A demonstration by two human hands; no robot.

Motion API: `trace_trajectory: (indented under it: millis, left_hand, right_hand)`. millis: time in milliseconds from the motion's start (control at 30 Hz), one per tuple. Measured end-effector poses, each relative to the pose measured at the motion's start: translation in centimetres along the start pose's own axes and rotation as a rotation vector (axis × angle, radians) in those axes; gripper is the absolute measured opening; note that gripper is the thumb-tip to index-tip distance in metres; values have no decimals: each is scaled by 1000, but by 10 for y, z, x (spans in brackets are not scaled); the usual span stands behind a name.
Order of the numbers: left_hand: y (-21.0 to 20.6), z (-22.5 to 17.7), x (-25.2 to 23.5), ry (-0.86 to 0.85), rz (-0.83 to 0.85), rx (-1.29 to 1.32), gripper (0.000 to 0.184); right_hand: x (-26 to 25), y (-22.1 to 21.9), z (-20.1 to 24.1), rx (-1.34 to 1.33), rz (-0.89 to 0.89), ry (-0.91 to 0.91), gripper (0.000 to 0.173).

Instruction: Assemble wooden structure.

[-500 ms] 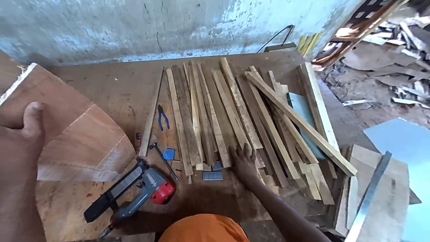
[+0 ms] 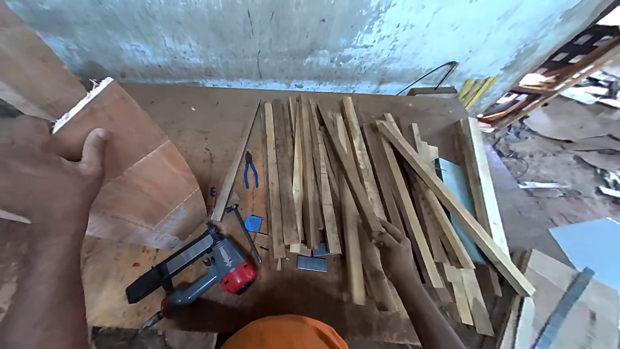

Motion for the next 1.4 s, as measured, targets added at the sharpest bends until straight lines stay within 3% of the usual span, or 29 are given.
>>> trace_trajectory:
  millis: [100, 200, 300, 467, 667, 767, 900, 1033, 1100, 1233, 1400]
  left_hand:
    - [6, -15, -3, -2, -13, 27, 89]
    - [6, -17, -6, 1, -26, 50, 89]
    - [7, -15, -2, 9, -22, 26, 88]
    - [6, -7, -1, 18, -9, -7, 89]
    - [5, -12, -3, 26, 4, 34, 90]
    - [14, -21, 3, 6, -10, -26, 90]
    - [26, -36, 10, -59, -33, -60, 83]
    - [28, -42, 10, -80, -42, -76, 82]
    - [36, -59, 7, -62, -48, -52, 84]
    - [41, -72, 4, -48, -36, -44, 85]
    - [32, -49, 8, -79, -22, -68, 82]
  right_hand:
    - [18, -26, -11, -742, 142, -268, 42]
    - [62, -61, -41, -965, 208, -451, 47]
    - [105, -100, -60, -1159, 390, -491, 62]
    - [132, -107, -63, -1135, 638, -341, 57]
    - [106, -100, -69, -804, 495, -536, 43]
    - [100, -103, -76, -694, 434, -651, 50]
    - [100, -112, -75, -893, 528, -686, 69]
    - [100, -121, -71, -1087, 581, -648, 73]
    - [100, -124, -73, -1082, 584, -623, 69]
    - [100, -126, -76, -1058, 617, -532, 42]
    - [103, -121, -44, -1042, 642, -478, 23]
Point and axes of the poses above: each hand's wrist, its own x-axis away from the middle knuckle, its own y-axis out of the back of the hand, z = x × y, the point moved 9 cm from there along -x, towards the middle knuckle, and after that the axes turned 11 degrees about x, right-handed, at the moved point
